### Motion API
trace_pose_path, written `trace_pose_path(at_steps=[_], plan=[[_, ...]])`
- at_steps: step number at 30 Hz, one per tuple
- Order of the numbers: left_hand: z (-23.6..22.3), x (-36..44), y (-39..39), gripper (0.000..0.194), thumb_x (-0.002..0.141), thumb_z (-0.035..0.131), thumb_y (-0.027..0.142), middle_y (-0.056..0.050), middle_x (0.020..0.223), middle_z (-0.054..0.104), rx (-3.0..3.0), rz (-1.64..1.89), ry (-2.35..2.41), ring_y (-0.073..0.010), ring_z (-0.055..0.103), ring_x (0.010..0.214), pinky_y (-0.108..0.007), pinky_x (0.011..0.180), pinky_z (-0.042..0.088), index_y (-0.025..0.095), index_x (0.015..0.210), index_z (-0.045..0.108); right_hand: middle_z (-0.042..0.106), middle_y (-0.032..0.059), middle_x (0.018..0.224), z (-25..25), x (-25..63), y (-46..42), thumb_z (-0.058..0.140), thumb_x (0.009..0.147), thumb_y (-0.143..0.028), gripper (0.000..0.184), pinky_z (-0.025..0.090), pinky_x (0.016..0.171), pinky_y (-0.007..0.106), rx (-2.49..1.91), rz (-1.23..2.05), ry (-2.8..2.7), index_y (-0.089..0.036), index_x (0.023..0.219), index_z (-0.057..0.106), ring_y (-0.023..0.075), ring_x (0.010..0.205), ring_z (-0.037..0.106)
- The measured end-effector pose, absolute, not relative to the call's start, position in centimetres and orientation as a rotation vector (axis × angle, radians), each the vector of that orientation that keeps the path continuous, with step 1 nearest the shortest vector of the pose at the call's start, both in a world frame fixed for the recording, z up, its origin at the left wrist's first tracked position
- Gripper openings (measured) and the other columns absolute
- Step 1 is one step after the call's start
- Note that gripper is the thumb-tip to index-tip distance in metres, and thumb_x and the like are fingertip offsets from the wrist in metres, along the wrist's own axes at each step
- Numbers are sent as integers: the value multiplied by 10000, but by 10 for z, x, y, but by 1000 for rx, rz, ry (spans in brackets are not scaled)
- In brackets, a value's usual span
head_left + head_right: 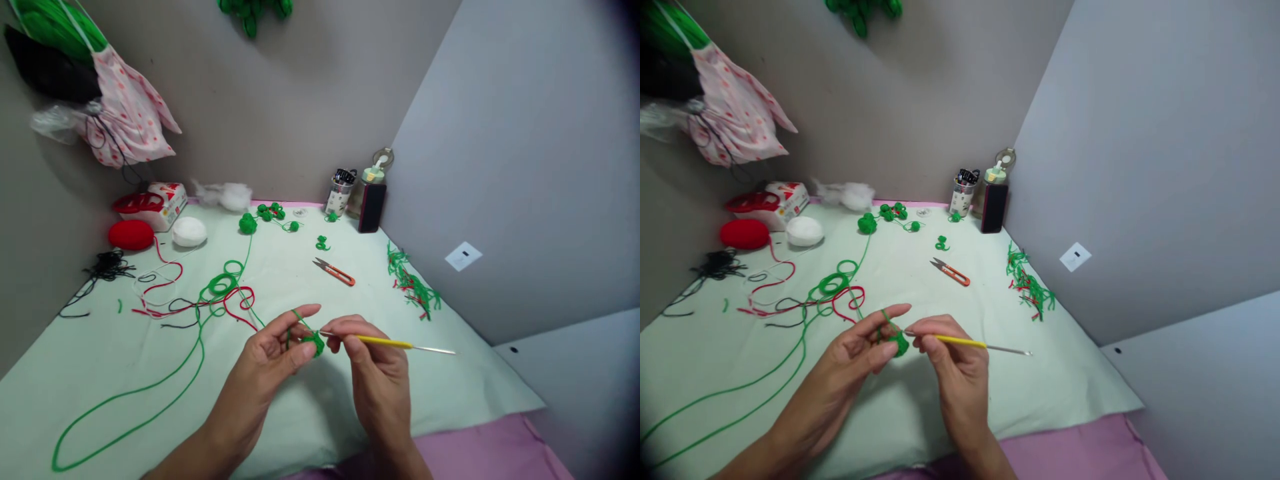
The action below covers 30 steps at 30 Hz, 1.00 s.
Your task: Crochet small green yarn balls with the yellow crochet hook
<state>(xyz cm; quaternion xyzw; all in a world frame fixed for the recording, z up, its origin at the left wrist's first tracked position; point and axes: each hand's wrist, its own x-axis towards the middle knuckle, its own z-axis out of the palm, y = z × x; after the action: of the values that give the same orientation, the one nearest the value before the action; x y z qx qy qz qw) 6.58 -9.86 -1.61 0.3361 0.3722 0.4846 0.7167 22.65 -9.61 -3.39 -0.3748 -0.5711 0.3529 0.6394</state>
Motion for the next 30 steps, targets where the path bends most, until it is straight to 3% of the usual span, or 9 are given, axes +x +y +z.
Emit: trace_pose_path(at_steps=[6, 9, 14, 20, 25, 30], plan=[[-15, 65, -98, 580, 808, 895, 342, -1, 889, 644, 744, 1029, 796, -158, 525, 807, -278, 764, 438, 320, 1365, 736, 791, 52, 912, -34, 225, -97, 680, 1011, -254, 158, 605, 743, 313, -776, 826, -1329, -274, 1000, 836, 195, 872, 734], [-16, 66, -98, 514, 785, 908, 336, -9, 895, 666, 789, 1010, 824, -168, 538, 827, -289, 792, 449, 304, 1284, 784, 814, 60, 943, -35, 224, -97, 678, 1011, -238, 165, 617, 791, 332, -780, 833, -1335, -280, 1016, 838, 208, 916, 754], [-16, 66, -99, 369, 828, 871, 377, -20, 930, 702, 779, 1055, 807, -195, 613, 941, -335, 930, 468, 315, 1189, 827, 794, 32, 905, -38, 225, -94, 661, 1029, -313, 162, 578, 709, 265, -760, 963, -1158, -269, 979, 808, 150, 778, 696], [-14, 61, -99, 377, 823, 867, 351, -1, 923, 646, 794, 1069, 862, -176, 578, 912, -297, 871, 463, 331, 1197, 821, 782, 43, 876, -34, 226, -95, 604, 1059, -339, 229, 585, 710, 281, -758, 995, -1151, -228, 954, 774, 152, 739, 688], [-18, 61, -100, 362, 866, 805, 301, 3, 884, 634, 988, 1115, 1004, -188, 568, 865, -324, 875, 453, 316, 1228, 802, 780, 32, 926, -28, 228, -105, 538, 1076, -200, 226, 598, 728, 283, -856, 725, -1411, -257, 1039, 754, 155, 795, 716], [-20, 68, -105, 450, 805, 853, 257, 4, 908, 662, 1026, 1263, 1121, -198, 566, 892, -329, 920, 449, 336, 1243, 796, 788, 83, 1050, -31, 226, -113, 605, 996, -77, 338, 625, 802, 339, -855, 88, -1863, -272, 1244, 728, 213, 951, 745]])
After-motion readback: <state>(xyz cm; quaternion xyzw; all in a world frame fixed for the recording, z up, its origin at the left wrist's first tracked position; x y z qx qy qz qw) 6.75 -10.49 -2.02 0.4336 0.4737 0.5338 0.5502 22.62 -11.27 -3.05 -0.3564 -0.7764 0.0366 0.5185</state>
